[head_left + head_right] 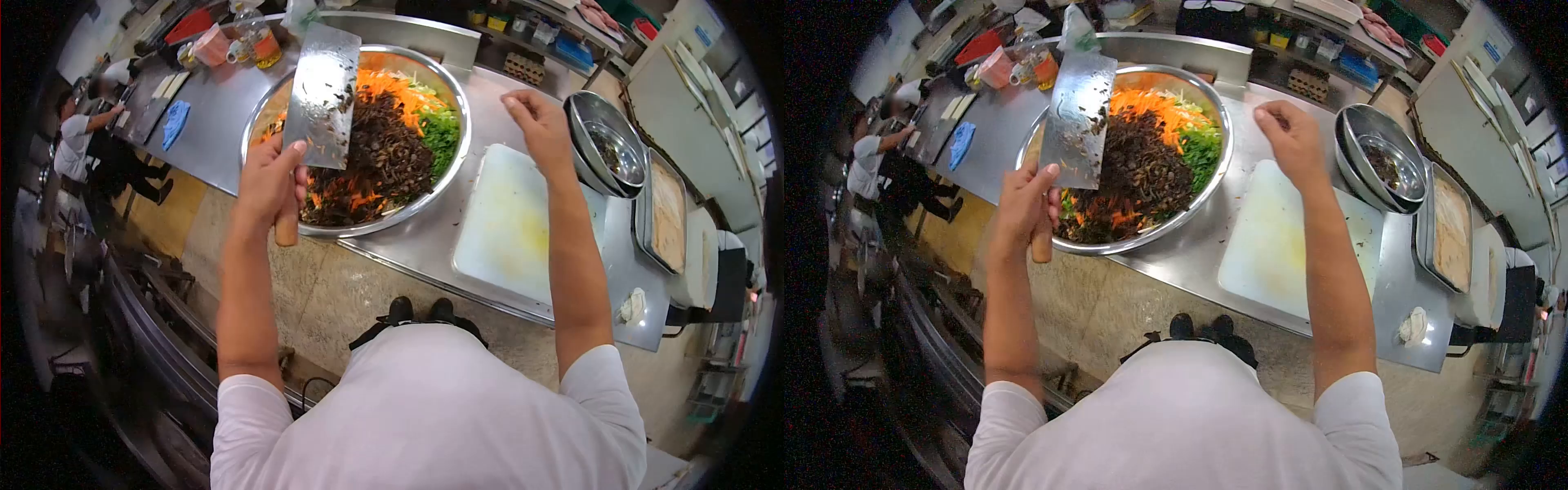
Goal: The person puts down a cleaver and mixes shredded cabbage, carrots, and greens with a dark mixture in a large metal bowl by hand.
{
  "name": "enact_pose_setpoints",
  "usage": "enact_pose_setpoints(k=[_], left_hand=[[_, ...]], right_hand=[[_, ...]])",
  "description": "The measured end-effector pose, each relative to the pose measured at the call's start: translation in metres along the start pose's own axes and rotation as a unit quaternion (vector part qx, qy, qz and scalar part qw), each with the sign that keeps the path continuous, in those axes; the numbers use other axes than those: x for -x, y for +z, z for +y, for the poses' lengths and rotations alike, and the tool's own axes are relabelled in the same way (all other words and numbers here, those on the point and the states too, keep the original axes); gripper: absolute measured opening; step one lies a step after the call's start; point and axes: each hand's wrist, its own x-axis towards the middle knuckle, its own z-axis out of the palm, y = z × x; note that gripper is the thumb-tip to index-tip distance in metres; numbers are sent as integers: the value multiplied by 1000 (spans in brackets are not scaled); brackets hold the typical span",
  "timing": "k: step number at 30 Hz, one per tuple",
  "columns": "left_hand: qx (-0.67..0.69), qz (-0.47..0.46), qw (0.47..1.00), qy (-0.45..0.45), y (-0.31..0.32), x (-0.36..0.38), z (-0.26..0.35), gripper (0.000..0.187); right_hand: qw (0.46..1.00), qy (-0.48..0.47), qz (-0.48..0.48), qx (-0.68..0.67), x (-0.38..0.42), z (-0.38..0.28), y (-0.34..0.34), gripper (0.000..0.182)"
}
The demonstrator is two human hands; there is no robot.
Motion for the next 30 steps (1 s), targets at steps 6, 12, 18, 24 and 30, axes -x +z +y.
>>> enact_pose_setpoints(k=[6,12,18,24,30], left_hand=[[45,-85,995,35,89,15,8,16],[-107,-194,975,31,190,38,-11,15],[-488,-226,799,269,289,50,-71,22],[-462,-281,786,301,323,51,-115,28],[-276,-171,894,309,230,47,-18,55]], right_hand=[[993,1,112,-31,44,-2,-71,19],[977,52,188,-87,95,25,-120,16],[970,42,220,-95,115,46,-139,17],[963,67,230,-128,122,52,-155,15],[959,125,82,-240,96,19,-94,40]])
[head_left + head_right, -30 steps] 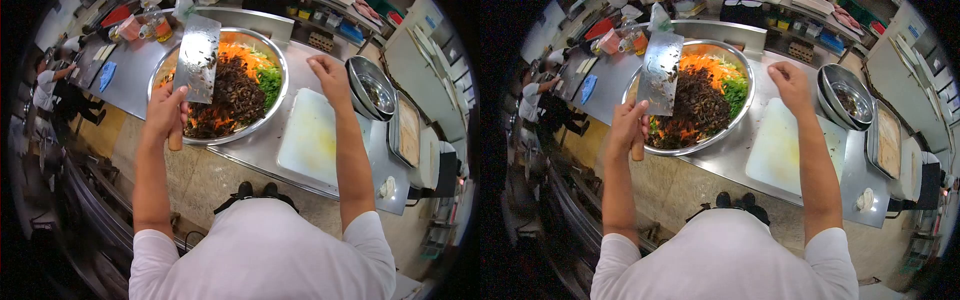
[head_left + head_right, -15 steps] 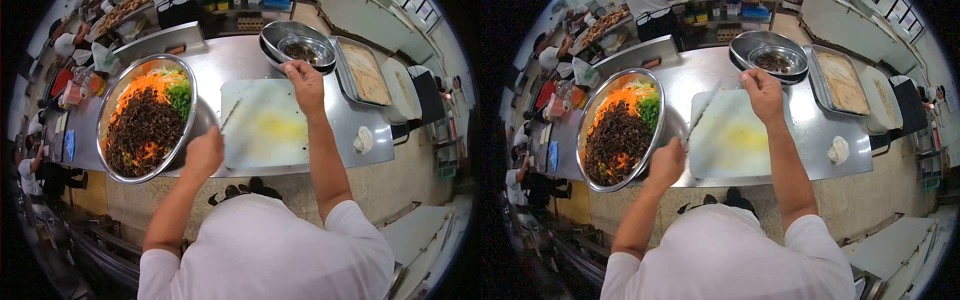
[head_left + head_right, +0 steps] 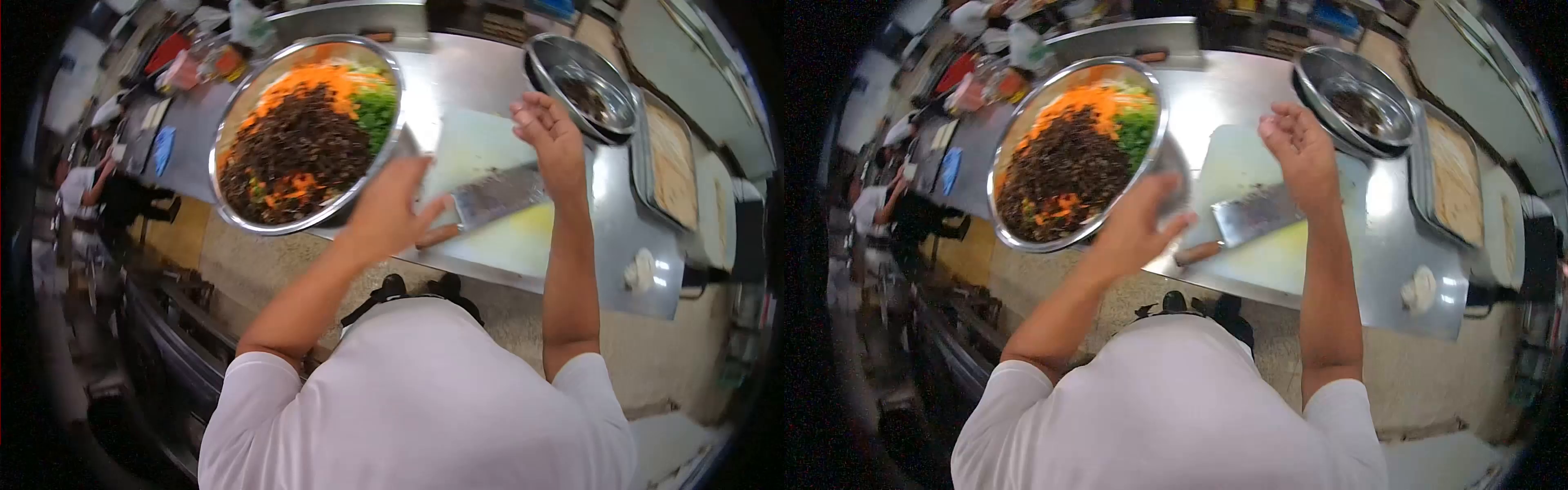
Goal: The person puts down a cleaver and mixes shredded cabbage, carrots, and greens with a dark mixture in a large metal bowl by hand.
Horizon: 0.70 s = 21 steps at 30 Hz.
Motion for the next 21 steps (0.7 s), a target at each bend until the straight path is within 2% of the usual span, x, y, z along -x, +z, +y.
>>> enact_pose_setpoints(k=[1,2,3,5,6,7,9,11,12,13,15,16,17,19,21], left_hand=[[42,51,998,-20,-31,-3,-17,60],[31,108,993,-42,-70,-5,-25,66],[21,164,984,-62,-107,-5,-35,72],[-192,178,963,-65,-160,-1,-76,82],[-238,106,962,-85,-172,2,-107,109],[-265,41,955,-127,-168,9,-147,119],[-340,-33,926,-161,-155,17,-176,121],[-278,-55,938,-199,-168,3,-216,119],[-250,-70,943,-210,-177,-5,-227,108],[-240,-70,946,-204,-186,-11,-244,108],[-180,-93,965,-164,-199,-28,-283,96],[-141,-65,979,-132,-207,-36,-299,86],[-132,-69,981,-123,-215,-45,-315,86],[-29,-146,975,-163,-239,-59,-311,87],[-68,-196,966,-157,-256,-67,-304,93]], right_hand=[[999,11,-42,-2,-2,0,21,47],[998,5,-57,-7,-5,-1,44,47],[993,17,-119,19,-7,-1,72,56],[970,35,-238,41,-17,3,126,77],[956,67,-271,86,-25,2,155,105],[955,61,-277,89,-35,20,182,105],[881,-25,-292,371,-58,69,235,133],[802,37,-281,525,-69,70,286,145],[782,45,-279,556,-77,72,306,136],[777,50,-274,565,-88,75,319,136],[806,49,-315,498,-111,80,339,126],[839,12,-277,467,-119,90,344,106],[837,18,-269,475,-135,96,347,106],[849,45,-314,422,-162,100,343,94],[855,53,-331,396,-169,78,330,89]])
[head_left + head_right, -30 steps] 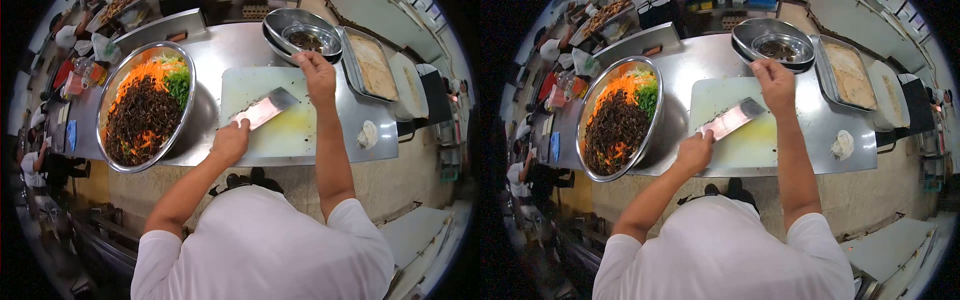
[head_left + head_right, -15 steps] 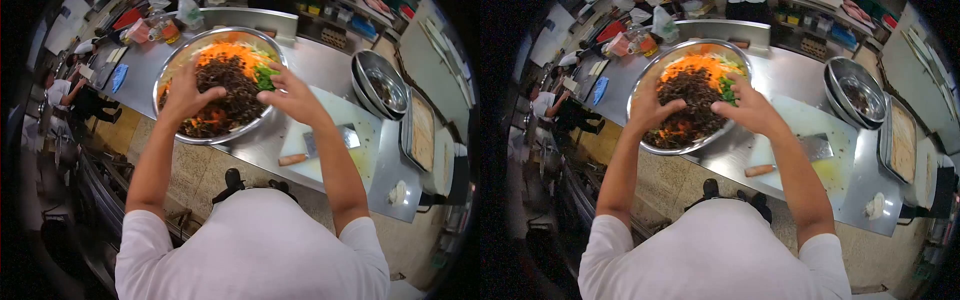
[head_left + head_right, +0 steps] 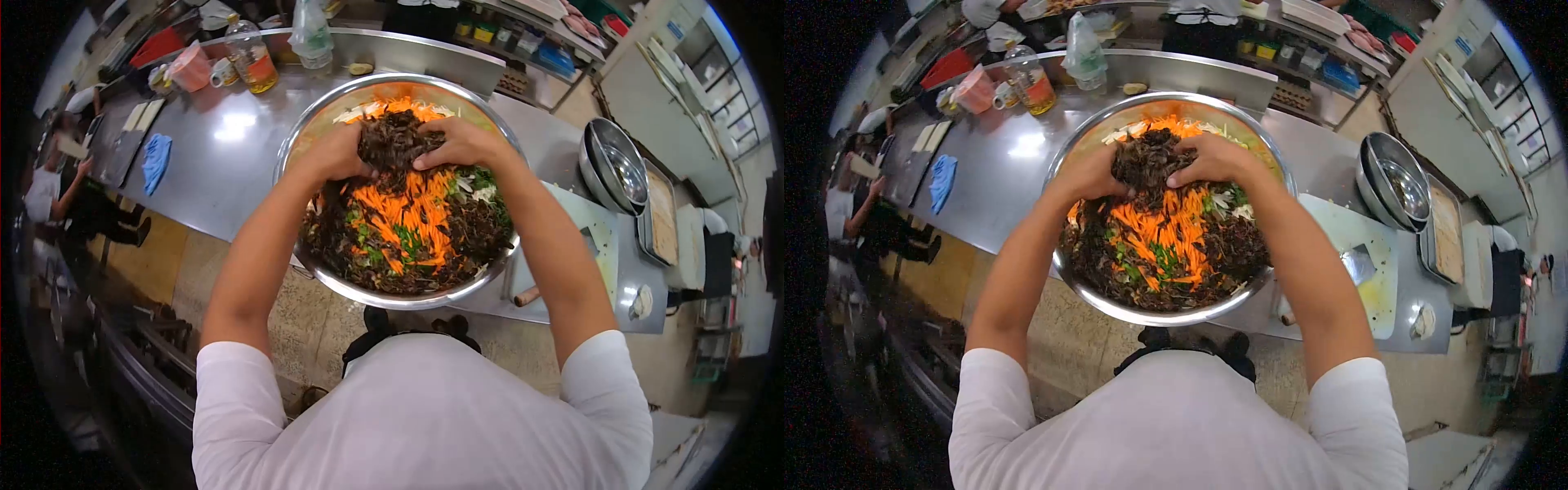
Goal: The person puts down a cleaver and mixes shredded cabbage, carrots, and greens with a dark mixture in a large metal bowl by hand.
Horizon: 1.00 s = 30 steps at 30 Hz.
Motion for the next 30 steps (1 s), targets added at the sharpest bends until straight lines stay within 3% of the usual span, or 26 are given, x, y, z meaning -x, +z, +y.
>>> enact_pose_setpoints(k=[2,4,6,8,10,11,12,14,15,16,18,19,20,21,22,23,25,26,27,28,30], left_hand=[[-125,47,991,0,-13,24,24,107],[-103,12,992,67,-1,25,21,130],[-180,-33,983,13,18,22,21,135],[-158,-67,985,-17,26,8,19,138],[-144,-25,989,-32,35,-11,12,127],[-144,2,989,-31,41,-22,4,108],[-149,1,988,-34,45,-32,-6,108],[-124,39,991,29,38,-49,-17,86],[-106,37,993,37,26,-46,-10,72],[-111,35,993,37,15,-42,-2,72],[-117,-4,993,30,-8,-31,15,59],[-155,-65,985,31,-26,-23,28,65],[-157,-67,985,26,-36,-16,38,65],[-160,-85,983,13,-42,-8,45,78],[-160,-102,982,-3,-44,-1,49,91],[-158,-104,982,-11,-41,9,53,91],[-163,-65,984,-3,-24,33,65,121],[-183,-99,978,-26,-12,39,67,138],[-204,-100,973,-36,3,44,66,139],[-224,-102,968,-45,18,46,63,140],[-218,-117,966,-75,41,38,52,136]], right_hand=[[993,75,-57,64,11,-17,-29,100],[988,87,-26,122,12,14,-34,105],[972,193,-30,134,5,47,-22,109],[976,203,-9,81,-4,69,-3,100],[975,222,-22,17,-20,61,2,89],[978,201,-27,-56,-19,56,4,78],[978,197,-27,-60,-16,46,4,78],[994,98,-21,-49,-14,19,-10,67],[993,116,-35,13,-7,-15,-24,71],[993,115,-33,9,-15,-13,-25,71],[995,-37,-11,95,-32,-5,-30,83],[995,-39,-12,91,-35,-7,-33,83],[996,-43,-38,65,-37,-13,-40,90],[996,-46,-65,38,-36,-21,-47,97],[984,31,-177,5,-29,-45,-66,100],[985,70,-160,-1,-29,-40,-69,96],[983,101,-153,-6,-39,6,-72,92],[996,-31,-85,18,-60,67,-54,87],[986,-160,-12,39,-77,116,-33,82],[986,-164,-18,34,-86,147,-12,82],[980,149,-65,-114,-96,183,19,66]])
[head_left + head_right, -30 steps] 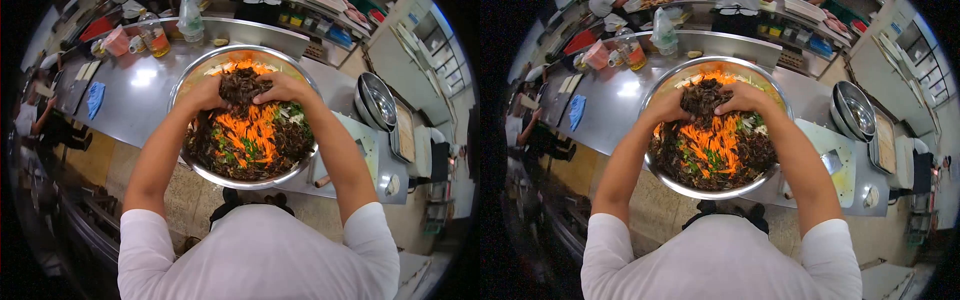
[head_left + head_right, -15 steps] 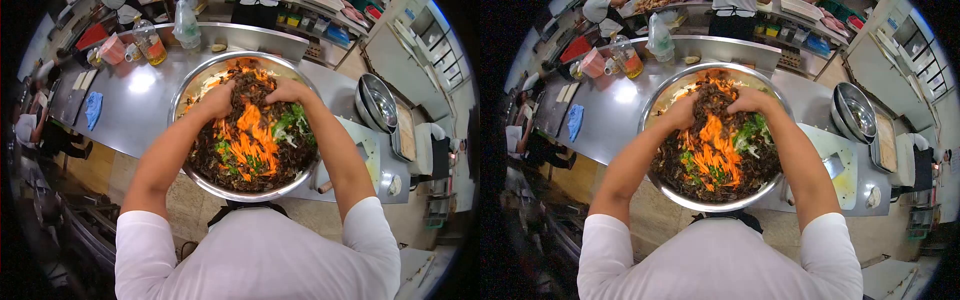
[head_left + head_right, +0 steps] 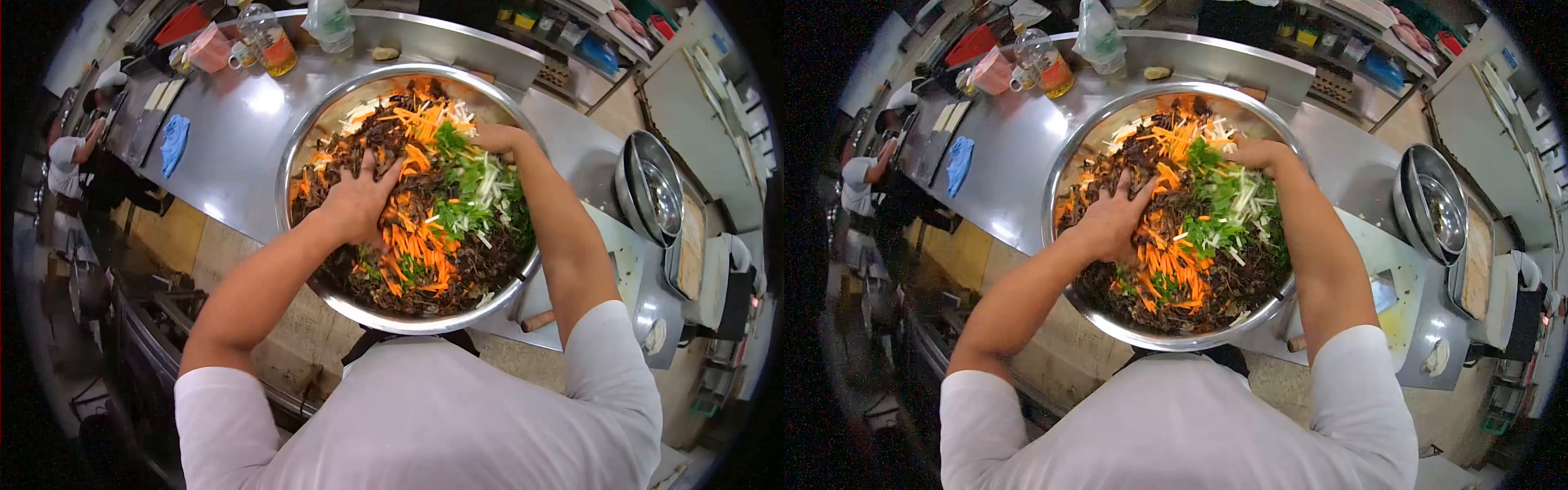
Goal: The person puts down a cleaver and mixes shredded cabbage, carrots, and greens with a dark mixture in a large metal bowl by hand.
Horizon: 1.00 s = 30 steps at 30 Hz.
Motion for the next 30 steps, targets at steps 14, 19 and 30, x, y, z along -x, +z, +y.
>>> enact_pose_setpoints(k=[14,19,30], left_hand=[[92,123,985,84,-58,-22,-25,73],[30,132,978,158,-91,-38,-7,111],[-10,192,970,149,11,-42,-54,94]], right_hand=[[957,-146,-16,249,143,-180,-20,70],[966,-136,-39,217,187,-212,-7,77],[980,73,103,155,157,-100,74,105]])
